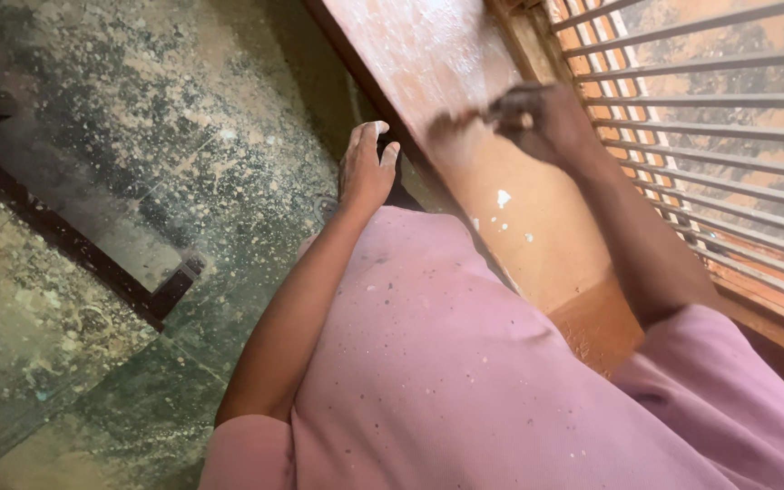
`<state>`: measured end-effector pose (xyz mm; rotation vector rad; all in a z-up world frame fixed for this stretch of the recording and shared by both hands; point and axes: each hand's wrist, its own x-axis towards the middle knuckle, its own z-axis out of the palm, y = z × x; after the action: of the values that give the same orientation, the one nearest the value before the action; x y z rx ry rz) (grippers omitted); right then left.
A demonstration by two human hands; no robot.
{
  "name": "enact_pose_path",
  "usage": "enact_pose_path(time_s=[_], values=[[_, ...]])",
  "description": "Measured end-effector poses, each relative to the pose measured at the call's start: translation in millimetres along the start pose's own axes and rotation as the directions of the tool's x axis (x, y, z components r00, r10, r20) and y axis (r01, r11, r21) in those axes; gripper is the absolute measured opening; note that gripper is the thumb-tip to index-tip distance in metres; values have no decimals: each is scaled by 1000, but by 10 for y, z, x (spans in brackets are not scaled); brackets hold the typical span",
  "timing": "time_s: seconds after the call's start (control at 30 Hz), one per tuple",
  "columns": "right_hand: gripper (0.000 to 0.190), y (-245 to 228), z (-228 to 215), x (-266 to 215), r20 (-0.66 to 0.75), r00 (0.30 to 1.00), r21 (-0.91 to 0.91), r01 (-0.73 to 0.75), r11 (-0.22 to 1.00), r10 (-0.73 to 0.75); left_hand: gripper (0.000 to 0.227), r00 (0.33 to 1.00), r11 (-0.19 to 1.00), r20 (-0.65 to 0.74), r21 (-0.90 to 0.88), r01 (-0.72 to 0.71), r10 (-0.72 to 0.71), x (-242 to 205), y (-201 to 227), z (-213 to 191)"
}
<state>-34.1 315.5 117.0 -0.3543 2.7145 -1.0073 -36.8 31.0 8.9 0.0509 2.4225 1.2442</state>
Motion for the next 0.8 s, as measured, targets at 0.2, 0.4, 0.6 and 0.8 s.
enact_pose_path(time_s=[0.2, 0.4, 0.6, 0.8], values=[[16, 133, 62, -60, -246, 965, -100, 71, 992, -94, 36, 1000, 1000, 22, -9, -1, 1, 2, 36, 47], [14, 29, 230, -476, 73, 997, -114, 0, 993, 9, 37, 999, 999, 16, -37, 38, -37, 32, 25, 60], [21, -151, -64, -673, 229, 973, -43, 11, 999, -1, 34, 997, 997, -25, -39, 71, -72, 57, -80, 64], [11, -309, 257, 205, 42, 999, 106, 21, 994, -26, 33, 990, 997, -143, -80, 0, -11, 59, -213, 43]])
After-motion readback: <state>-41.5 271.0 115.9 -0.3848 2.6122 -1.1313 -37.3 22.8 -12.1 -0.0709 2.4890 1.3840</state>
